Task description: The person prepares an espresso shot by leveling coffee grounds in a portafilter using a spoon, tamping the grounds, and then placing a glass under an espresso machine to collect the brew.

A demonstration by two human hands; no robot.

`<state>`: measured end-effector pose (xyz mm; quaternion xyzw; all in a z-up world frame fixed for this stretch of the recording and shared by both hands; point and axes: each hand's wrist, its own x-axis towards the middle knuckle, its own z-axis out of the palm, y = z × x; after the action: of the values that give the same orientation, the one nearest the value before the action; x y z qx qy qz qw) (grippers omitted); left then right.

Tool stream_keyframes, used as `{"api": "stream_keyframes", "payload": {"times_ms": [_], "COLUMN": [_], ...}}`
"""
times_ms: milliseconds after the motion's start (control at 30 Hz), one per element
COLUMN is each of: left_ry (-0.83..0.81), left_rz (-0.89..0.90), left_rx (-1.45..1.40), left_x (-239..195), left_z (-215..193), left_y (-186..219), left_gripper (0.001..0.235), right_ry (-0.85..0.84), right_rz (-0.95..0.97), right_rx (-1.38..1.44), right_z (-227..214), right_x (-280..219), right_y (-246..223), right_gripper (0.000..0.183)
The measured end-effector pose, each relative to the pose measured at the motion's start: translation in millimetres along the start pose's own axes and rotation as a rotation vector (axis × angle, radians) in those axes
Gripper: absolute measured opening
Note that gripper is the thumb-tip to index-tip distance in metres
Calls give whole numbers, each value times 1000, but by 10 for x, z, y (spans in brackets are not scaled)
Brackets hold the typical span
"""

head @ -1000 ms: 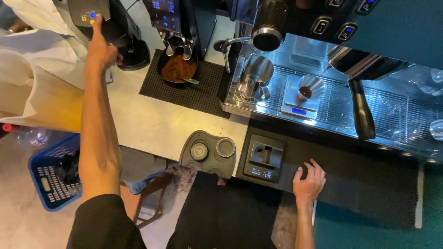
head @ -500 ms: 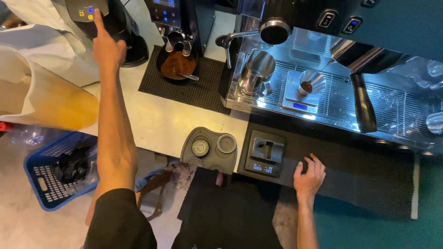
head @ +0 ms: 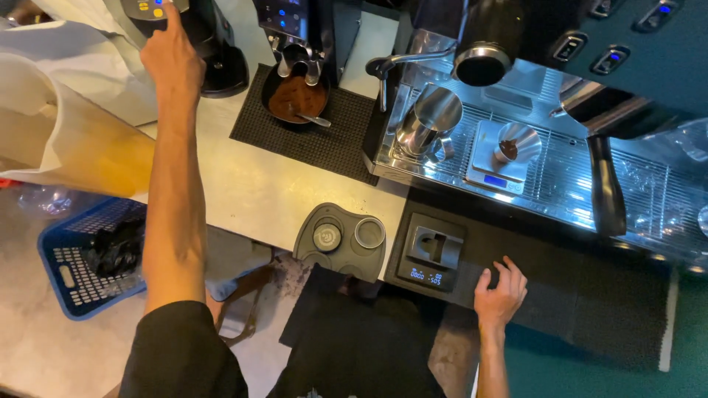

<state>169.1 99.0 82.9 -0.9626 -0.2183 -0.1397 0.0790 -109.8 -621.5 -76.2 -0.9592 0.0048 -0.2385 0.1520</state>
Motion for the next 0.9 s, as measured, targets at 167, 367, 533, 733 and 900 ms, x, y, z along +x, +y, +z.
{"api": "stream_keyframes", "payload": {"times_ms": [167,367,533,733,900], "left_ry": [-9,31,-55,-53,-139], "left_rz": [23,43,64,18,-20], "left_rx": [86,42,167,-339,-361], "left_x": [-86,50,32,-111,-342], "left_z": [-52,26,-318,-269,-339], "left_y": [39,-24,1,9,96], "left_gripper": [96,86,90,74,108], "right_ry": [-50,-63,-67,-70,-49], "right_rz": [9,28,33,31,24], "right_rx": [-26,-16,-17,-33,-20], "right_z": [1,-31,50,-23,-6], "right_x": [-37,-36,5,-81,-14], "right_y": [46,-5,49,9,17], "right_gripper": [25,24,25,25,26]}}
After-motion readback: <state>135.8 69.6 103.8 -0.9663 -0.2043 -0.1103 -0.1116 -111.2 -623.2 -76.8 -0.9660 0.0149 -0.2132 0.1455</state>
